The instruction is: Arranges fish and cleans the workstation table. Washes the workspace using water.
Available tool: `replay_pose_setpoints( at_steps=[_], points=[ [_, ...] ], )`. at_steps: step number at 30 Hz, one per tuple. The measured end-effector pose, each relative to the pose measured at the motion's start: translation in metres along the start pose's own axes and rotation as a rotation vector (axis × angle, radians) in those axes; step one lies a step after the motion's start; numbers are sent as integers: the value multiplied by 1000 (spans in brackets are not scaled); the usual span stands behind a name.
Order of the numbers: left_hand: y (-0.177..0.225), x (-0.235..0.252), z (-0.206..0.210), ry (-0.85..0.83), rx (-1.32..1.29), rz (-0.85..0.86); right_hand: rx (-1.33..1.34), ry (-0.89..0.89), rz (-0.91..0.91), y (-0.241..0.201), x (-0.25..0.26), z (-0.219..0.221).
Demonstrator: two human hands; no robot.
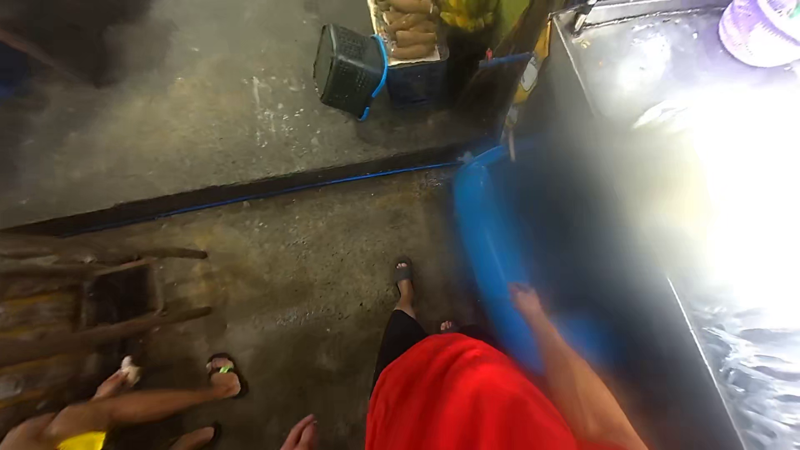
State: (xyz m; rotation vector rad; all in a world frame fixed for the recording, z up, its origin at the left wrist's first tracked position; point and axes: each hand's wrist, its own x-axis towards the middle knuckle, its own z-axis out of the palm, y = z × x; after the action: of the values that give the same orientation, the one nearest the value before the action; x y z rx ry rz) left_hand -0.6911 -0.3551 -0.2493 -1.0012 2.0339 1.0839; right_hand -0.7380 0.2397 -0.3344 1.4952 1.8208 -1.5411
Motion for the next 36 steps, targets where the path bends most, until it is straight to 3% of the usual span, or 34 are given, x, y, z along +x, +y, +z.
replay_pose_setpoints(
  at_steps=[5,9,14,17,24,29,32,36],
  points=[
    [168,121,9,-65,67,178,376,273,136,-70,-8,19],
    [344,190,66,-259,220,397,369,411,18,-127,-15,26],
    [559,189,137,-462,393,739,296,582,-207,-223,0,7],
    [646,171,182,-550,407,845,209,691,-392,-299,24,-24],
    [730,106,287,-763,547,900,408,940,-707,-483,79,-90],
    [770,81,355,-909,650,906,337,1253,-912,-574,128,-117],
    [800,72,393,-1003,727,915,308,1346,-989,-601,140,-135],
    [852,60,459,-1165,746,920,330,1396,-971,-592,145,-151]
  ],
)
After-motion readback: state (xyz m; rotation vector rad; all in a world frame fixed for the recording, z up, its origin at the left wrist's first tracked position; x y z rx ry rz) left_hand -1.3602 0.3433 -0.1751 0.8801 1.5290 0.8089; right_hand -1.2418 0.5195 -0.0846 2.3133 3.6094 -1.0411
